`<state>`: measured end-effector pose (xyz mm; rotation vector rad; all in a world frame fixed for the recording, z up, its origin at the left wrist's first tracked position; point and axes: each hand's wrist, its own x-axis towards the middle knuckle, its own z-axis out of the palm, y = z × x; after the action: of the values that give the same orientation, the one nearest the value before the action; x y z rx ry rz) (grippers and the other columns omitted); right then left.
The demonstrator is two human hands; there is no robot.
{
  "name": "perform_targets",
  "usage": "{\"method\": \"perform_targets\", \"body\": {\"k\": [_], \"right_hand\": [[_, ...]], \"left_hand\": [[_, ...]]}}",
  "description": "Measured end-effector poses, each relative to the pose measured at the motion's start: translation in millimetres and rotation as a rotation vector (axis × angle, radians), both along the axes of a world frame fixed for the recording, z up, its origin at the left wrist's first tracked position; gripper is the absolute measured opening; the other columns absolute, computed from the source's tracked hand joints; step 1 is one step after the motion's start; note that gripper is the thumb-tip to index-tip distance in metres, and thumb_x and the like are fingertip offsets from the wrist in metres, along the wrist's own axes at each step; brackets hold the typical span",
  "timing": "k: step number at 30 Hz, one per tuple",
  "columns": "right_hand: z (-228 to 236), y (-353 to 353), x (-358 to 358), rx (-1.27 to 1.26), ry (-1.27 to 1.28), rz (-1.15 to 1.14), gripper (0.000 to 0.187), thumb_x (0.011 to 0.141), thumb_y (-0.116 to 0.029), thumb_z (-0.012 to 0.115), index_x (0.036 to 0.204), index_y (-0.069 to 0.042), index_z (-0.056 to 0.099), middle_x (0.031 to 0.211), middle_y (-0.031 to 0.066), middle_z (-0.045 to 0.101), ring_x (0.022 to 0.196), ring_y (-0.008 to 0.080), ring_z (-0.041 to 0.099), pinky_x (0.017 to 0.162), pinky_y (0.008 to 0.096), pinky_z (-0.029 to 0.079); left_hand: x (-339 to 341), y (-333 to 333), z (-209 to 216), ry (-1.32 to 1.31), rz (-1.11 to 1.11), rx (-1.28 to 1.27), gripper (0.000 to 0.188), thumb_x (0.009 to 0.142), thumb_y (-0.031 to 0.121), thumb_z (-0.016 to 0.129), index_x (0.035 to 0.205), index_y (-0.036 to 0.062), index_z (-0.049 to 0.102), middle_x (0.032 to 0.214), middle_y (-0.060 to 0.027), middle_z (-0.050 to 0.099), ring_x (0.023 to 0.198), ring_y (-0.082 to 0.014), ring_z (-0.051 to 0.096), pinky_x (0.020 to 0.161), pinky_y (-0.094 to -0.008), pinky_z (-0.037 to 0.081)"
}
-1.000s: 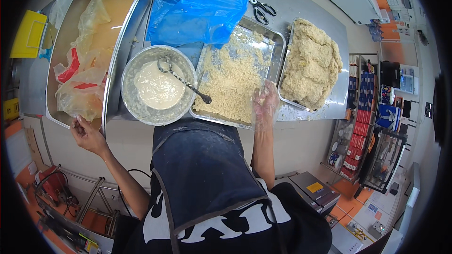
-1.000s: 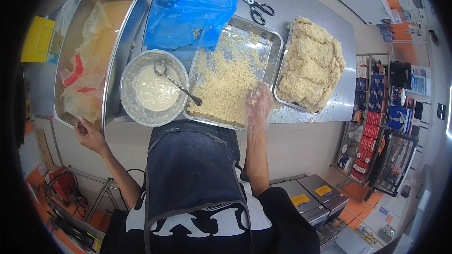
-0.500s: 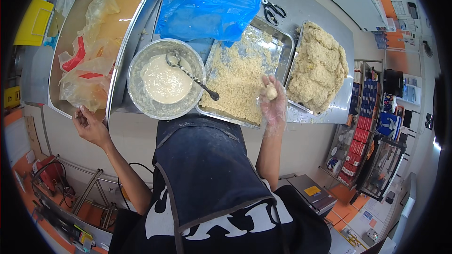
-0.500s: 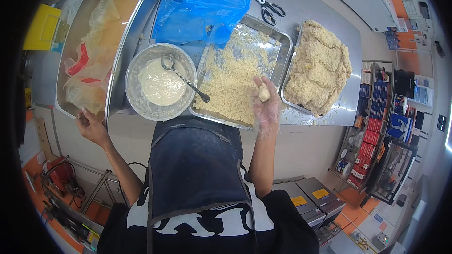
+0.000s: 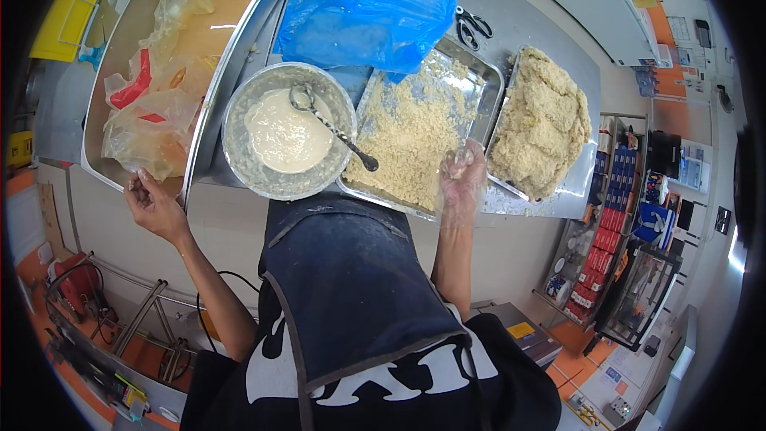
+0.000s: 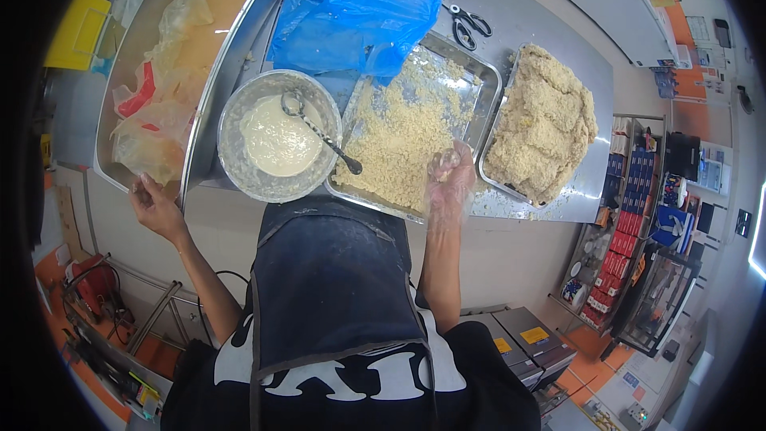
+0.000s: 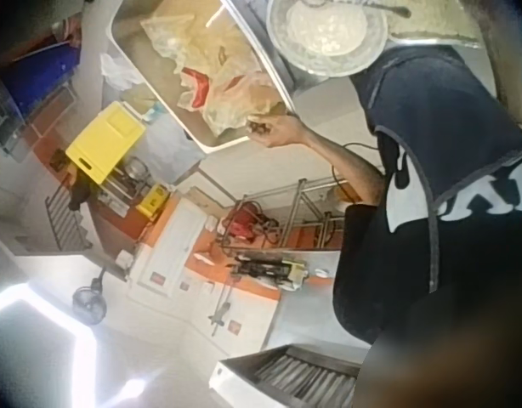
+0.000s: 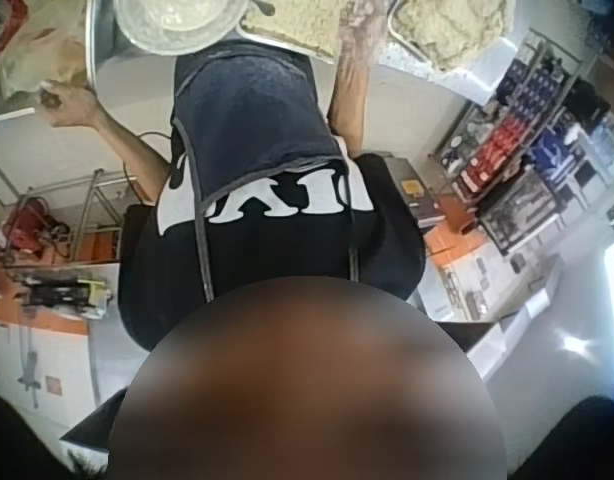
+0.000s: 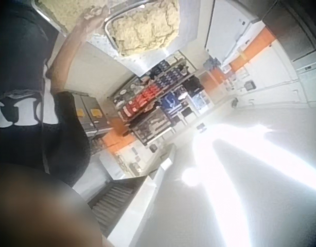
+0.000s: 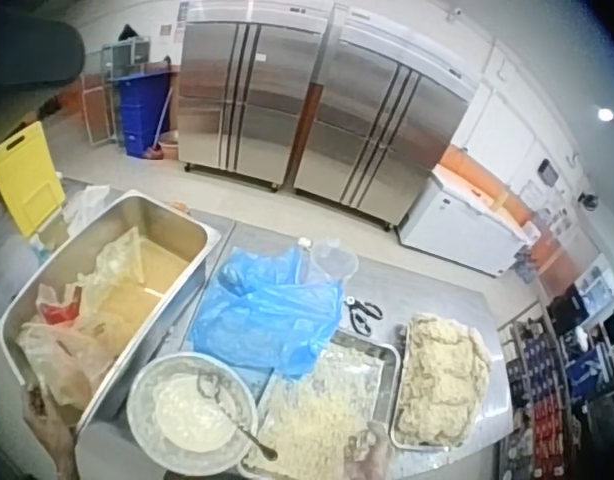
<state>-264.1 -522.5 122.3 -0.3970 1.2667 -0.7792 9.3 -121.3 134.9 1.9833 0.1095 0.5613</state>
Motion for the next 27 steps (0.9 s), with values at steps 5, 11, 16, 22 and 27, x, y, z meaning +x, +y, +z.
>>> {"method": "perform_targets", "body": {"k": [5,11,16,22,27], "right_hand": [[10.2,25.8,-4.7,-0.722,1.024,0.811,0.029,0.094,-0.034,0.069,0.094,-0.005,0.063,0.060,0.0076,0.051,0.057,0.0260,0.057,0.056,0.0395,0.047],[-6.4,63.5,2.2,-1.256,1.263,1.170,0.050,0.091,-0.037,0.070,0.121,0.002,0.062,0.090,0.0228,0.061,0.079,0.0386,0.066,0.071,0.0463,0.053],[-16.3,65.7,2.3,-1.219,1.225,1.212,0.045,0.091,-0.032,0.070,0.120,0.002,0.063,0.102,0.0268,0.060,0.086,0.0395,0.065,0.076,0.0467,0.053],[-33.0,61.0,7.7,-1.521,1.175,1.054,0.030,0.089,-0.017,0.069,0.108,0.004,0.059,0.105,0.0257,0.058,0.095,0.0411,0.061,0.081,0.0465,0.052],[-43.2,47.3,0.9,-1.348,1.159,1.242,0.031,0.091,-0.016,0.067,0.115,0.003,0.061,0.110,0.0242,0.062,0.092,0.0402,0.062,0.082,0.0468,0.051]], "left_hand": [[1.8,-1.3,-2.0,-0.013,-0.024,-0.005,0.020,0.101,0.014,0.062,0.106,-0.0060,0.061,0.090,-0.0063,0.063,0.079,-0.0107,0.058,0.072,-0.0242,0.050],[1.4,4.0,-5.3,0.021,-0.007,0.021,0.027,0.102,0.020,0.061,0.110,-0.0066,0.062,0.096,-0.0088,0.066,0.086,-0.0144,0.062,0.077,-0.0291,0.052],[2.2,9.0,-9.4,0.011,-0.019,0.003,0.027,0.102,0.019,0.062,0.110,-0.0069,0.062,0.097,-0.0097,0.067,0.087,-0.0148,0.063,0.077,-0.0289,0.053],[1.6,6.7,-8.3,0.023,-0.014,-0.001,0.028,0.102,0.020,0.062,0.110,-0.0068,0.063,0.097,-0.0099,0.067,0.088,-0.0147,0.063,0.078,-0.0289,0.052],[1.6,7.1,-7.4,0.015,-0.013,-0.002,0.030,0.102,0.022,0.061,0.111,-0.0063,0.063,0.098,-0.0093,0.067,0.088,-0.0142,0.062,0.079,-0.0293,0.051]]}}
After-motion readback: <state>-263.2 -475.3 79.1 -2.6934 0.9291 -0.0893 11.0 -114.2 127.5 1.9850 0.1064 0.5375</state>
